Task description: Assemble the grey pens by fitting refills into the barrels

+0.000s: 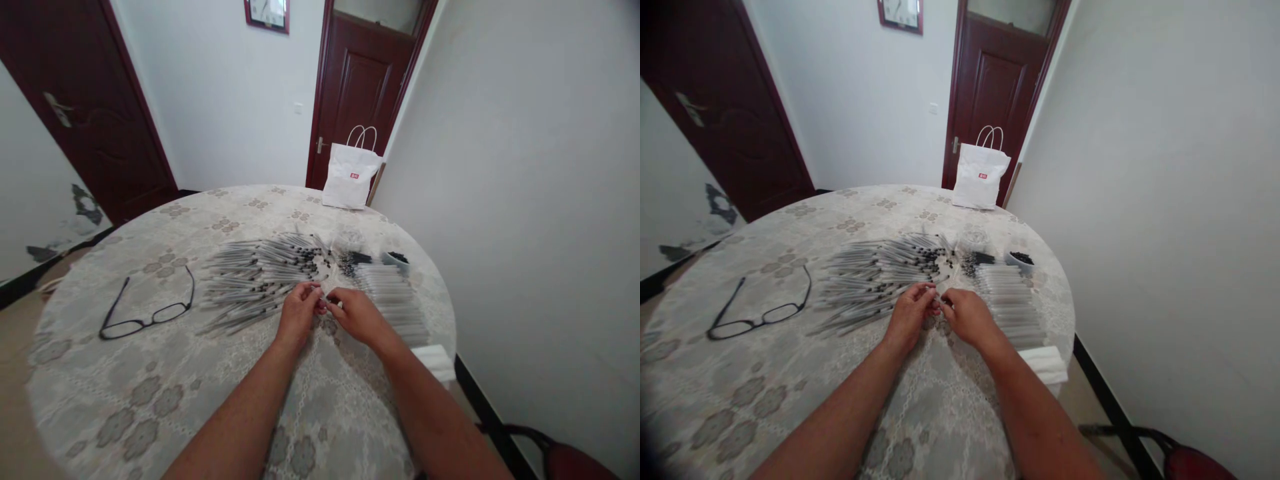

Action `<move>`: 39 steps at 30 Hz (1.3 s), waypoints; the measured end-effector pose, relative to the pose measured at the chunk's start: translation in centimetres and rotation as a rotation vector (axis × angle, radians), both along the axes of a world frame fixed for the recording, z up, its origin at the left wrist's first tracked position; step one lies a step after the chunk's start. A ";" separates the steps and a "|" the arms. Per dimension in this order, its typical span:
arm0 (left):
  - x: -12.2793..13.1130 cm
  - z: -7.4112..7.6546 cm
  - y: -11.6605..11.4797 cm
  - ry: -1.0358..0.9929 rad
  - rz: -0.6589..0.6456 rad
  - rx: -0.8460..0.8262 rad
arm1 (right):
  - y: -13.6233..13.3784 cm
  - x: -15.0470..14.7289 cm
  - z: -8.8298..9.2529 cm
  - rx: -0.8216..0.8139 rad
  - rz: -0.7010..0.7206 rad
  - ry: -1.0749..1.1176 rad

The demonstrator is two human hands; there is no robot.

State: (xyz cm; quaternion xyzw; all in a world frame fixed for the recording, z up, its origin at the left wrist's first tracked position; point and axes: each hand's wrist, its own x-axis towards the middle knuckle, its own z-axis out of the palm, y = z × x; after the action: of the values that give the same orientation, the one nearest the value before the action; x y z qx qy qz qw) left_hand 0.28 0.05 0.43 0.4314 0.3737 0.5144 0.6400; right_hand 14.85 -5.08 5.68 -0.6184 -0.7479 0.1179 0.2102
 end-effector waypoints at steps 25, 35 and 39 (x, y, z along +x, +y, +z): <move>-0.1 -0.5 0.3 0.080 0.090 -0.029 | 3.7 13.9 1.5 0.020 -0.483 -0.546; -0.1 -0.3 0.1 0.112 0.096 -0.017 | 3.0 13.2 1.3 0.027 -0.491 -0.516; 0.1 -0.3 -0.1 0.124 0.097 -0.010 | 2.6 10.8 2.0 0.092 -0.425 -0.461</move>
State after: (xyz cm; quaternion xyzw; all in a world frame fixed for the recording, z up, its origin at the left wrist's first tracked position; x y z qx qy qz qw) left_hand 0.34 -0.07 0.14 0.4404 0.4358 0.5152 0.5922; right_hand 25.65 -2.45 7.65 -0.7613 -0.6343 -0.1059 0.0826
